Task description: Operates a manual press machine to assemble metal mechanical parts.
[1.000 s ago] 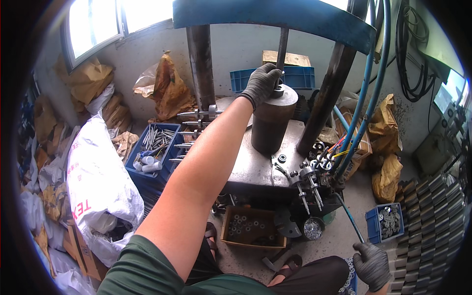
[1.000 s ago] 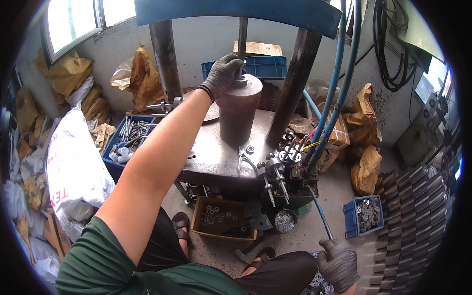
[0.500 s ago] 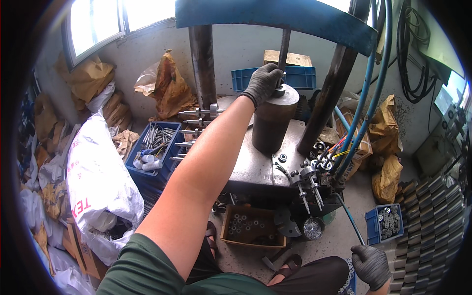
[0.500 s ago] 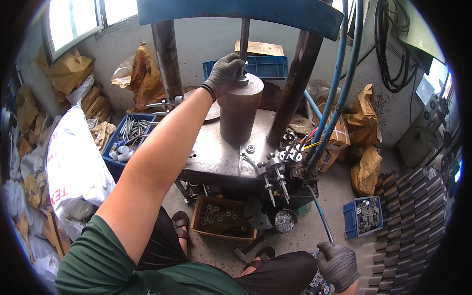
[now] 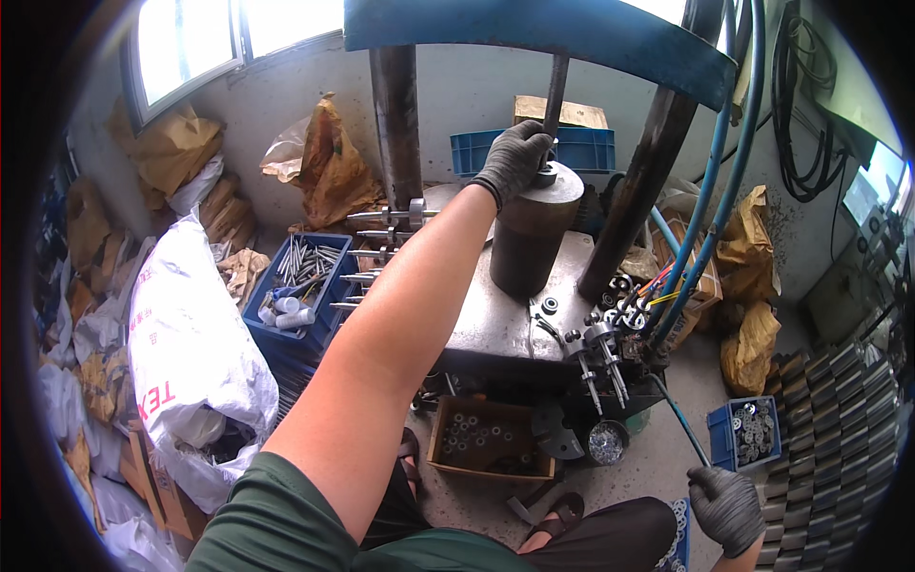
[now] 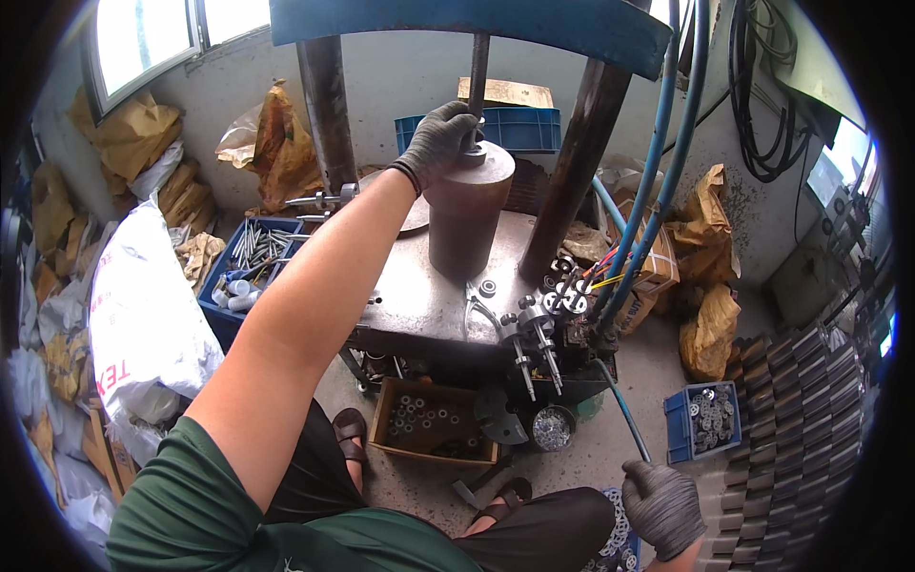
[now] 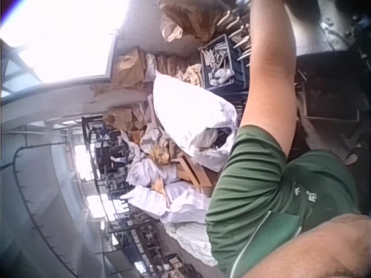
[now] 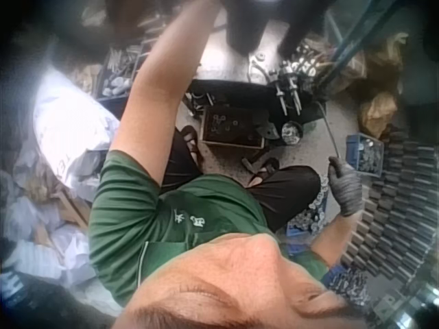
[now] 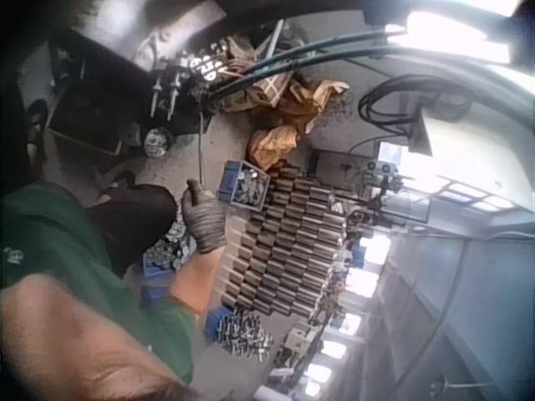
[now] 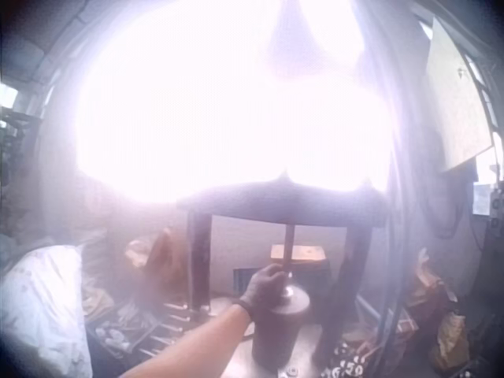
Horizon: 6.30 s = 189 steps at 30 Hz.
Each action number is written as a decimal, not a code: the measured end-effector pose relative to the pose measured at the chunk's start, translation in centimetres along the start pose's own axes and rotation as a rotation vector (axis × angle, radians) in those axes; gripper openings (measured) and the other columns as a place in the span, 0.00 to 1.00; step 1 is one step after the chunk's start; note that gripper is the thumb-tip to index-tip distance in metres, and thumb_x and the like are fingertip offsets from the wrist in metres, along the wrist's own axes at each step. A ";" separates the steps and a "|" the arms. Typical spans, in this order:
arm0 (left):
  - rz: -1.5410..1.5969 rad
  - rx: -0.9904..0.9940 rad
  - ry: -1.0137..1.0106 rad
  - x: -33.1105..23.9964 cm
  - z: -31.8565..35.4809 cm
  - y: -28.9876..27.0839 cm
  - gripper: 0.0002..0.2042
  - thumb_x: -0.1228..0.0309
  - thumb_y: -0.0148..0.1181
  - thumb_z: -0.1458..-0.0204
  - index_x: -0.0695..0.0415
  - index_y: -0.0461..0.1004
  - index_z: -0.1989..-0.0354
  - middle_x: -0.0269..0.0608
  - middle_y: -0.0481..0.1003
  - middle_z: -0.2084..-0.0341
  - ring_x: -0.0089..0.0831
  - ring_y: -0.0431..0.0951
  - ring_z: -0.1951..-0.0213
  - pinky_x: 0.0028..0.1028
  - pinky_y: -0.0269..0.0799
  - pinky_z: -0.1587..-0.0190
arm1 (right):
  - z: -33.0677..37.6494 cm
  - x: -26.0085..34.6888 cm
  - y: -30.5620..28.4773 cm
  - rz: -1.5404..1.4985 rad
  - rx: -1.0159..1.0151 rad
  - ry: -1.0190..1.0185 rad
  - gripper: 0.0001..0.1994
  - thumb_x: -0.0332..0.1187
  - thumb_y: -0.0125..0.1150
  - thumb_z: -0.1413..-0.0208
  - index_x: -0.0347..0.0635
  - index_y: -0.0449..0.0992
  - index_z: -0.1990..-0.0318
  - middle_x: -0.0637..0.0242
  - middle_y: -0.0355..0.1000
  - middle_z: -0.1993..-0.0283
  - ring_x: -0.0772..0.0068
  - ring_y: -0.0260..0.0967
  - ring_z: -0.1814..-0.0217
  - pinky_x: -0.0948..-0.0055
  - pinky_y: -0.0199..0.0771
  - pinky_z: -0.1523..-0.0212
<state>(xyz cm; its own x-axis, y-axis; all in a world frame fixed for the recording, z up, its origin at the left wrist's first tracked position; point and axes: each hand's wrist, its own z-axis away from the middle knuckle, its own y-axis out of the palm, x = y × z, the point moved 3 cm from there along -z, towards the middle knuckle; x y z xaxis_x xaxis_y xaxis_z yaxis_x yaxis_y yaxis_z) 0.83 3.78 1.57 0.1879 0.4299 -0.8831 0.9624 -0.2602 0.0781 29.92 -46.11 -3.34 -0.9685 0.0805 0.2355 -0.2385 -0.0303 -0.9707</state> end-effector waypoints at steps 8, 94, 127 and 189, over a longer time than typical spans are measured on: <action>0.024 0.017 0.003 0.1 0.1 1.3 0.12 0.66 0.56 0.41 0.60 0.80 0.56 0.34 0.76 0.73 0.21 0.75 0.70 0.26 0.75 0.63 | -9.1 -0.9 -9.1 -0.126 -0.988 -0.215 0.08 0.24 0.57 0.35 0.30 0.79 0.52 0.52 0.78 0.59 0.59 0.79 0.58 0.64 0.77 0.54; 0.346 0.283 -0.544 0.2 32.6 1.1 0.19 0.72 0.68 0.40 0.62 0.75 0.42 0.41 0.80 0.50 0.26 0.79 0.47 0.30 0.76 0.42 | -13.3 14.9 17.9 -2.079 0.486 0.503 0.29 0.58 0.54 0.34 0.46 0.72 0.37 0.62 0.75 0.46 0.63 0.73 0.41 0.56 0.76 0.41; 0.492 -0.219 -0.607 -0.7 19.7 -20.3 0.09 0.72 0.51 0.32 0.56 0.74 0.48 0.34 0.79 0.62 0.24 0.78 0.62 0.26 0.78 0.55 | -10.4 15.5 11.6 -1.714 0.247 -0.024 0.12 0.29 0.60 0.34 0.34 0.75 0.47 0.68 0.72 0.73 0.76 0.71 0.73 0.76 0.76 0.65; -2.038 0.524 -0.099 -8.4 17.0 -7.8 0.19 0.52 0.65 0.56 0.55 0.82 0.63 0.47 0.82 0.69 0.43 0.84 0.63 0.43 0.75 0.58 | -9.4 14.2 9.6 -1.731 0.314 -0.107 0.12 0.30 0.61 0.34 0.36 0.77 0.47 0.66 0.79 0.63 0.79 0.75 0.61 0.76 0.77 0.56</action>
<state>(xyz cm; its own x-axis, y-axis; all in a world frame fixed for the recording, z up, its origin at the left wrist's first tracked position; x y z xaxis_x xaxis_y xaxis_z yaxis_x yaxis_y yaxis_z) -11.55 -12.53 0.53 -0.8326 0.3213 0.4511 -0.3903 0.2376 -0.8895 14.52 -35.92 -9.82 0.3915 0.1658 0.9051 -0.8944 -0.1626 0.4166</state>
